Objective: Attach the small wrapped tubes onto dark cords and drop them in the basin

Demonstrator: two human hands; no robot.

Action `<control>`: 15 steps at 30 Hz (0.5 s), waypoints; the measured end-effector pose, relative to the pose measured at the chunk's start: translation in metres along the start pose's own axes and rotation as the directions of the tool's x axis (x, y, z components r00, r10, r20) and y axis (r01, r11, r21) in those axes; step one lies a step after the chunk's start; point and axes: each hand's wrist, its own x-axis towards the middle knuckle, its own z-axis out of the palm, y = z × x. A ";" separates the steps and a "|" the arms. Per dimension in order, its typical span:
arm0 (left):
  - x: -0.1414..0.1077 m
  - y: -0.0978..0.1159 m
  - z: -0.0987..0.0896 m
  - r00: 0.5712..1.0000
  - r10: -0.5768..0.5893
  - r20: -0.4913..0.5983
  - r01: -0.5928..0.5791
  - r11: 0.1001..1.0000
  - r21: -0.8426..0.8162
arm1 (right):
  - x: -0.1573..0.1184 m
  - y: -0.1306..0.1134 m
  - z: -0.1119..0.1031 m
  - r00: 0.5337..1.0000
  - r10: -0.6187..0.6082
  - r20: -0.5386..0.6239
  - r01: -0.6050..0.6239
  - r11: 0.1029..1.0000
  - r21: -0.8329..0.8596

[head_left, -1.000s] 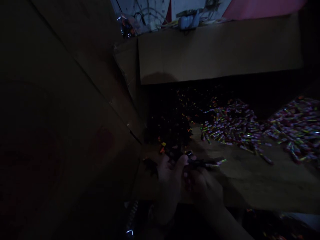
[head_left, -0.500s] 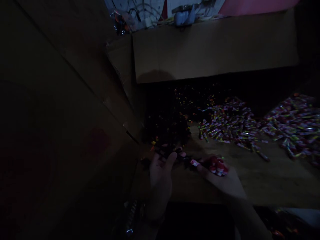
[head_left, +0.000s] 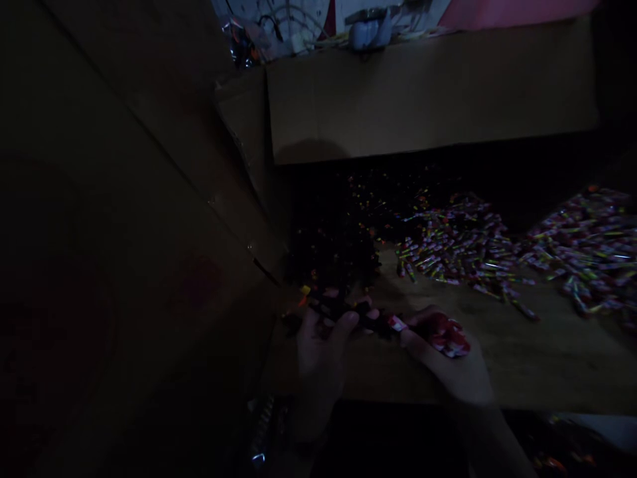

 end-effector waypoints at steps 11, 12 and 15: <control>-0.010 0.008 0.004 0.999 -0.033 -0.035 0.031 0.999 -0.037 | -0.018 -0.008 0.001 0.948 -0.317 -0.015 0.303 0.919 -0.250; -0.010 0.008 0.004 0.999 -0.041 -0.036 0.040 0.998 -0.041 | -0.019 -0.006 0.000 0.951 -0.310 -0.013 0.295 0.917 -0.269; -0.008 0.004 0.001 0.996 -0.074 -0.042 0.071 0.995 -0.068 | -0.023 0.003 0.000 0.979 -0.202 0.016 0.195 0.919 -0.342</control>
